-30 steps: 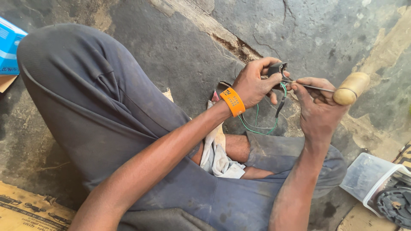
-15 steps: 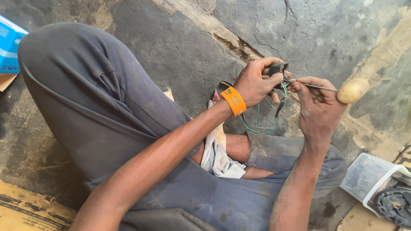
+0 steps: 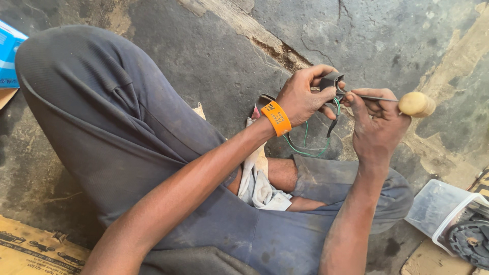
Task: The person sits on the floor and uses a wooden mallet and a screwdriver to work on a small black electrical component with wires. They repeatedly tap the component and adjust the wires with the tools.
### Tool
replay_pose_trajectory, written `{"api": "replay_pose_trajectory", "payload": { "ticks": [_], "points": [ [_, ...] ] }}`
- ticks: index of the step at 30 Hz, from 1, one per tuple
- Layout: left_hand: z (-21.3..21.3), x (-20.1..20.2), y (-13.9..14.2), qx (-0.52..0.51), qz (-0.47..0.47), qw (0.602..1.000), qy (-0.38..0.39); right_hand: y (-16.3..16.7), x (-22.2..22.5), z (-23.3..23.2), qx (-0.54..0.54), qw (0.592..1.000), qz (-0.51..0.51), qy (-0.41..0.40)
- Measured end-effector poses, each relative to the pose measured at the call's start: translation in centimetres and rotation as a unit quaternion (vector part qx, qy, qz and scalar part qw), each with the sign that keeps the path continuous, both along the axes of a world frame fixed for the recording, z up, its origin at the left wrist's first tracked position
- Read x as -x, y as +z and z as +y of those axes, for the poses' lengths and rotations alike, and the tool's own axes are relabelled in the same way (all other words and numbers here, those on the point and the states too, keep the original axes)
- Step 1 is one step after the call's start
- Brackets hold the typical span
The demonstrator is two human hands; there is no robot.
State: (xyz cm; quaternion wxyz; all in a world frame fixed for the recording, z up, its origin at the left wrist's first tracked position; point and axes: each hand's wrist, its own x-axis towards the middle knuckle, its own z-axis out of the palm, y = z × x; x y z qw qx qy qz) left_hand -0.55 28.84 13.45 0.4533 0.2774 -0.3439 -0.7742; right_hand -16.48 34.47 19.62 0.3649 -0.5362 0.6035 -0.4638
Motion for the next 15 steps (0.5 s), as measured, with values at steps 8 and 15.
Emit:
{"api": "replay_pose_trajectory", "payload": {
  "ticks": [8, 15],
  "points": [
    [0.1, -0.4, 0.0, 0.000, 0.015, 1.000, 0.009, 1.0, -1.1, 0.1, 0.021, 0.994, 0.105, 0.029],
    [0.0, -0.5, -0.3, -0.028, 0.008, 0.999, 0.014, 0.8, -1.0, 0.0, -0.007, 0.999, 0.042, 0.032]
  ]
}}
